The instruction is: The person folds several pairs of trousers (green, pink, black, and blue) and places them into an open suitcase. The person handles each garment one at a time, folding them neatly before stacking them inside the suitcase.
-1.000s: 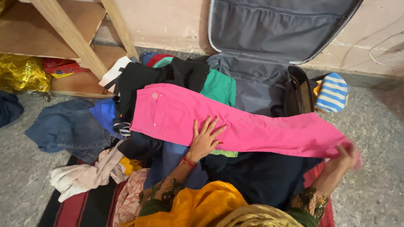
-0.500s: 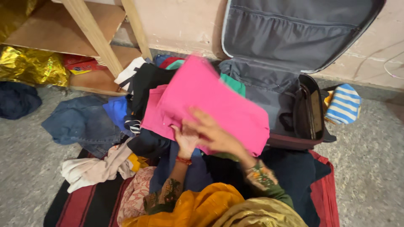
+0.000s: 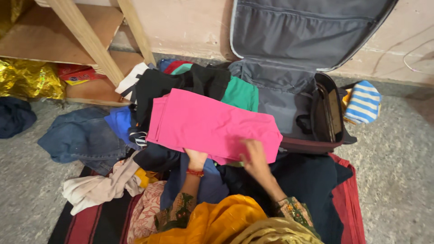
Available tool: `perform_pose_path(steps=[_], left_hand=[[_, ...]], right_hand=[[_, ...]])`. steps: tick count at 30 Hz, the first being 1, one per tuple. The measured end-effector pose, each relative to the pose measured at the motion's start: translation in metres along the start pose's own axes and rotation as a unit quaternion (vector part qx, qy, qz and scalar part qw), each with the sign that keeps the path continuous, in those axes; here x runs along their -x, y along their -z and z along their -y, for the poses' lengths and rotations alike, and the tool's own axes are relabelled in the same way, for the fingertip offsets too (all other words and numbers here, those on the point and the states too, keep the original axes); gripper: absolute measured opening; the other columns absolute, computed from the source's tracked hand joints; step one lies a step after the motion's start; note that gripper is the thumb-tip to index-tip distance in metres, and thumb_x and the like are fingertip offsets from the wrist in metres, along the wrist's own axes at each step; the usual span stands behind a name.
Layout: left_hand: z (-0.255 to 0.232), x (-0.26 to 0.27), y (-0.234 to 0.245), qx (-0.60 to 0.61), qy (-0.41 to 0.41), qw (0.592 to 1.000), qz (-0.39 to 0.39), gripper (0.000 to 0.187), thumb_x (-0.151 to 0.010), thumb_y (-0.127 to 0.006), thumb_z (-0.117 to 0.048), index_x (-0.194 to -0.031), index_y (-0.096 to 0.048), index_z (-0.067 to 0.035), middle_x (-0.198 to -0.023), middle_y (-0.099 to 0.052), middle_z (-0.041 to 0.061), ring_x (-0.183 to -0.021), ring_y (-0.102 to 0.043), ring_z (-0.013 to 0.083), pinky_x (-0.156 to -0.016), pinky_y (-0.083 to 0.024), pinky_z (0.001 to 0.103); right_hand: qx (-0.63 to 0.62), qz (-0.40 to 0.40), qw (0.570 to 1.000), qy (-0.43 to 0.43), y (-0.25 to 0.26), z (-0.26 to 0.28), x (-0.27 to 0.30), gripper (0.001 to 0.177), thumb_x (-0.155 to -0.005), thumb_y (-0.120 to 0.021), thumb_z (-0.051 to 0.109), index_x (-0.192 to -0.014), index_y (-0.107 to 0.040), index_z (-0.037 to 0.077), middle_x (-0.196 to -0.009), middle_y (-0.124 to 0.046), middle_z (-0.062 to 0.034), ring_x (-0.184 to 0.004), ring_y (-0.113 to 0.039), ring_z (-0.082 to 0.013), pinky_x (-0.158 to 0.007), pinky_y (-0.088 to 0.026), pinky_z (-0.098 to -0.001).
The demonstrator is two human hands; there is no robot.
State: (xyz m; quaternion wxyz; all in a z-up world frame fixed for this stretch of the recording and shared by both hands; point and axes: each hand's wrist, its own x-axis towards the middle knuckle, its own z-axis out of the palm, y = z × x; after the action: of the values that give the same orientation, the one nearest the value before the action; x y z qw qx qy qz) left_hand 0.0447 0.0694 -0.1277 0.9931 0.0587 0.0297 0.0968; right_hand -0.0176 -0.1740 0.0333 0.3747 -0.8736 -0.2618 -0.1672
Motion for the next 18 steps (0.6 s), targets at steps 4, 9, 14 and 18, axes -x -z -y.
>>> perform_pose_path(steps=[4,9,14,18], left_hand=[[0.001,-0.001,0.001,-0.001,0.012,1.000,0.017,0.054,-0.105,-0.046,-0.050,-0.137,-0.058,-0.008,-0.137,-0.063,0.008,-0.128,-0.058,0.0283,-0.110,-0.046,0.043],[0.001,-0.005,0.017,-0.007,0.005,1.000,0.016,0.045,-0.106,-0.051,-0.042,-0.132,-0.061,-0.007,-0.131,-0.065,0.007,-0.122,-0.060,0.0264,-0.104,-0.049,0.042],[-0.003,0.009,0.010,-0.189,-0.069,0.980,-0.015,0.030,-0.114,-0.058,-0.027,-0.135,-0.060,-0.006,-0.131,-0.063,0.003,-0.122,-0.059,0.0185,-0.107,-0.049,0.039],[-0.034,0.052,-0.052,-0.698,-0.036,0.714,-0.032,0.021,-0.098,-0.063,-0.025,-0.108,-0.071,-0.009,-0.102,-0.070,0.011,-0.092,-0.069,0.0272,-0.084,-0.054,0.042]], right_hand=[[0.128,-0.027,0.985,-0.109,0.026,-0.035,0.014,0.069,-0.064,-0.083,0.006,-0.127,-0.054,0.005,-0.118,-0.057,-0.0175,-0.112,-0.053,-0.0405,-0.098,-0.046,-0.0476],[0.240,-0.005,0.953,-0.186,0.030,-0.038,0.029,0.092,-0.047,-0.091,0.010,-0.130,-0.050,0.006,-0.129,-0.050,-0.0177,-0.116,-0.049,-0.0426,-0.085,-0.049,-0.0499],[0.192,-0.024,0.964,-0.184,0.019,-0.040,0.026,0.081,-0.060,-0.077,-0.001,-0.137,-0.050,0.008,-0.127,-0.048,-0.0193,-0.112,-0.053,-0.0450,-0.085,-0.054,-0.0489],[0.135,-0.055,0.964,-0.223,0.031,-0.040,0.031,0.059,-0.074,-0.062,-0.009,-0.130,-0.054,0.010,-0.125,-0.052,-0.0197,-0.104,-0.060,-0.0483,-0.084,-0.054,-0.0529]])
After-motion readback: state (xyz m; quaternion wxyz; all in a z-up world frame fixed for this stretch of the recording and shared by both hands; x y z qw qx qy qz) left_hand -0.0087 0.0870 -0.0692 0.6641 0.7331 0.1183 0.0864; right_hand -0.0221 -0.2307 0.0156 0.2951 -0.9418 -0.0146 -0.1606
